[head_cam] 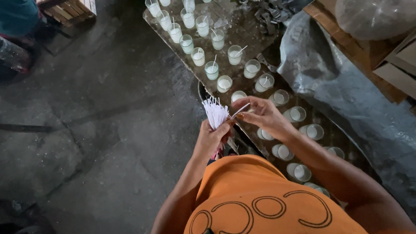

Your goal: The person is taking individual candle wicks from a bundle and placing them into the center of glass jars filled with wax.

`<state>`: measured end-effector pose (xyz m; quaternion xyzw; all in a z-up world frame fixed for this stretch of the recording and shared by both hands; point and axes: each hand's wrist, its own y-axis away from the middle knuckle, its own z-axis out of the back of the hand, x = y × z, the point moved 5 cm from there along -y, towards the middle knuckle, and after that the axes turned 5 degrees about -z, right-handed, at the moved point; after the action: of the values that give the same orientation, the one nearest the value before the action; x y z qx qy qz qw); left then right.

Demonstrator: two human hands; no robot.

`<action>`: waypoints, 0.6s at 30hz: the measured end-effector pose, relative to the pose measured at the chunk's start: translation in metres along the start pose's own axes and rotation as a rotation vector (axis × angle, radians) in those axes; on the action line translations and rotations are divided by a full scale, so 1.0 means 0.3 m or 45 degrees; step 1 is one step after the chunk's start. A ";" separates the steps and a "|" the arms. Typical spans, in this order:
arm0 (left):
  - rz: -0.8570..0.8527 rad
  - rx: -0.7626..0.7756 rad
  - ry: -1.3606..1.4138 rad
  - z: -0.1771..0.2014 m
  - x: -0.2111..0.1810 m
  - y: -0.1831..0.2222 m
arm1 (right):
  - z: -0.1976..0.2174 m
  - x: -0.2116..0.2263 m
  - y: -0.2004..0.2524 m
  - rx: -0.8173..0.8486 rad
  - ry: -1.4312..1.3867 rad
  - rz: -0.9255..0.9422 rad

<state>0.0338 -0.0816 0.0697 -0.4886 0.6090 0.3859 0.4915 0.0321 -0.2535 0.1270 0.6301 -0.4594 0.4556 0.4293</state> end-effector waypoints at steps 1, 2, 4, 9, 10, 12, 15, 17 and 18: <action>-0.002 0.000 0.001 -0.028 -0.060 0.010 | 0.001 0.004 -0.003 0.000 0.001 0.002; 0.003 -0.022 0.019 -0.052 -0.118 0.025 | -0.001 0.008 -0.003 -0.002 0.006 0.020; 0.010 -0.048 0.038 -0.073 -0.178 0.042 | 0.011 -0.005 -0.003 -0.001 0.009 0.035; -0.041 -0.031 0.025 -0.032 -0.081 0.020 | 0.012 -0.041 0.008 0.007 -0.015 -0.009; -0.040 -0.032 0.025 -0.030 -0.073 0.024 | 0.001 -0.041 0.008 0.007 -0.015 -0.011; -0.047 -0.036 -0.018 -0.024 -0.059 0.031 | -0.020 -0.037 0.008 -0.015 0.035 0.007; -0.070 -0.051 -0.017 -0.035 -0.095 0.026 | -0.018 -0.029 0.012 -0.065 0.067 0.053; -0.076 -0.048 -0.032 -0.007 -0.045 0.021 | 0.024 -0.041 0.013 -0.109 0.102 0.087; -0.081 -0.050 -0.045 0.006 -0.019 0.021 | 0.048 -0.046 0.016 -0.150 0.137 0.116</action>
<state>0.0282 -0.0772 0.0748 -0.5104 0.5767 0.3905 0.5044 0.0277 -0.2657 0.1110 0.5566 -0.4900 0.4802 0.4685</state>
